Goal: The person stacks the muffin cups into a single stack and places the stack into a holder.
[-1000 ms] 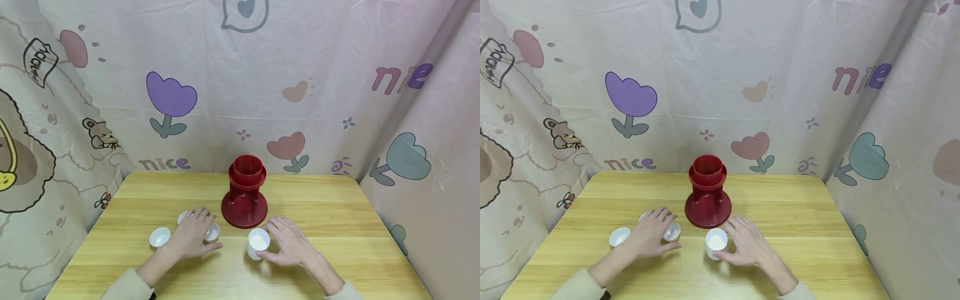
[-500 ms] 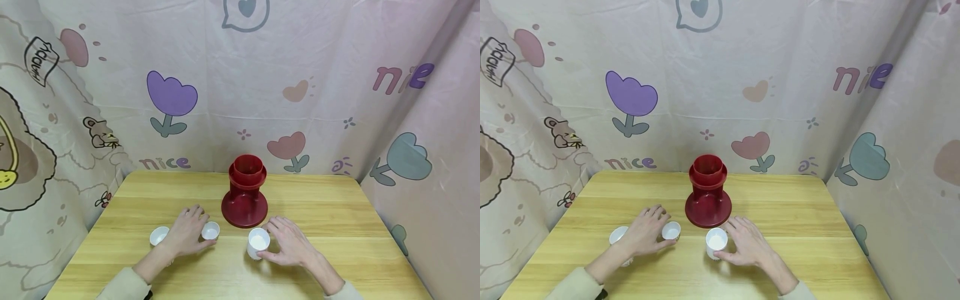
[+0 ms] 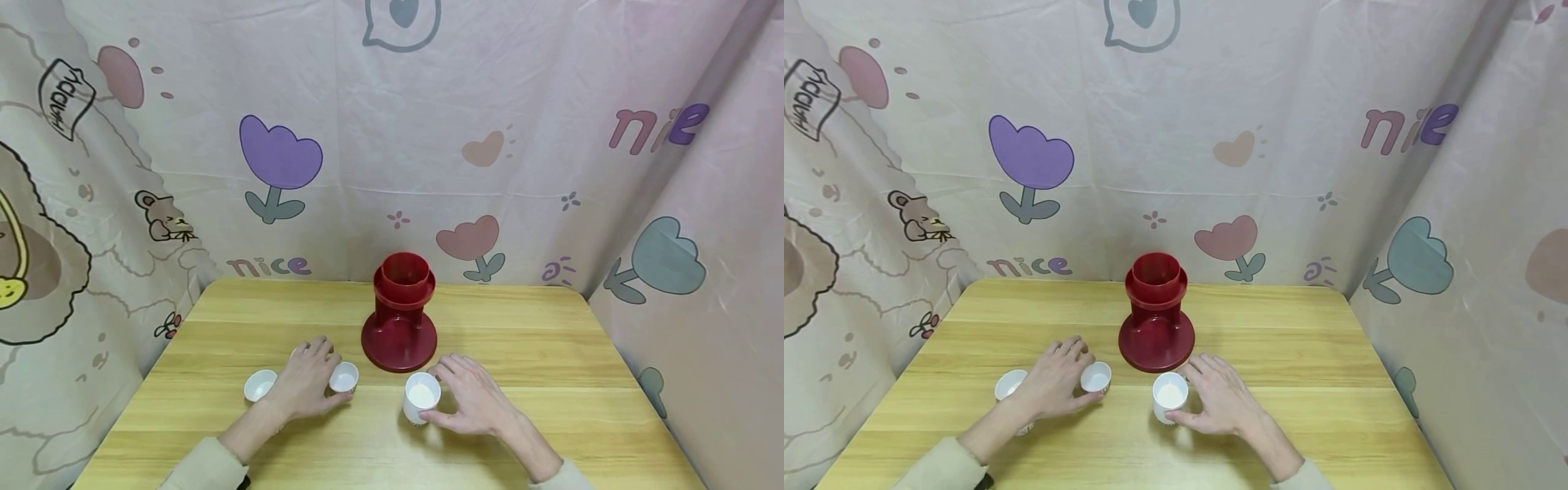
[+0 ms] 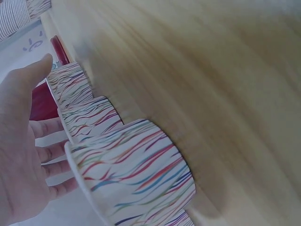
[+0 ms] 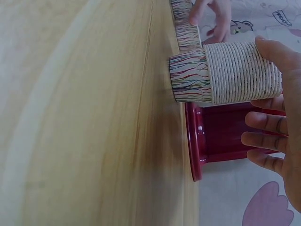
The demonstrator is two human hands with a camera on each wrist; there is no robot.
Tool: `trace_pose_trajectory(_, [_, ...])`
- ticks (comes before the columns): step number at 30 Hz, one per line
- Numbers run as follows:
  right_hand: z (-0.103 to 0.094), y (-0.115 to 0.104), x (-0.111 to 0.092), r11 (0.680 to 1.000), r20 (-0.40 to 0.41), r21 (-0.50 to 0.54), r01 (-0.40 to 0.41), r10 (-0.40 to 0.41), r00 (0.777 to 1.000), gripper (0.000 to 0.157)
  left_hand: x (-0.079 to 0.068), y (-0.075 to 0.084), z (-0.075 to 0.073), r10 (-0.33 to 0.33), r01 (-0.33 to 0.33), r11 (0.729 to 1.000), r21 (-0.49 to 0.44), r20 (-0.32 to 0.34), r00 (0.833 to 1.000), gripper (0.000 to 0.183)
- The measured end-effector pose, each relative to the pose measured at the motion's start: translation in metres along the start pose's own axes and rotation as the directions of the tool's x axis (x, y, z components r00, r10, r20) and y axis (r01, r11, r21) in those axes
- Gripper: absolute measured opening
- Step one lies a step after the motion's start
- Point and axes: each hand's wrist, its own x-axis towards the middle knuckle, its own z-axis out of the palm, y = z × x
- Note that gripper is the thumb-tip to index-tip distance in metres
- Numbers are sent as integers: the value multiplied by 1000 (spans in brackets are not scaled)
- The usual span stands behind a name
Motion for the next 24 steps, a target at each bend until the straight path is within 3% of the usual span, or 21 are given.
trace_pose_trajectory(7, [0,0,0,1000,0,0,2,-2,1000,54,-1,2,2,-8,8,1000,-5,21,1000,71])
trace_pose_trajectory(19, [1,-1,-1,1000,16,6,-13,13,1000,53,-1,8,0,35,-35,999,-6,-41,999,71])
trace_pose_trajectory(24, [0,-1,-1,1000,16,6,-16,16,1000,54,-2,13,-2,34,-35,999,-34,-19,999,71])
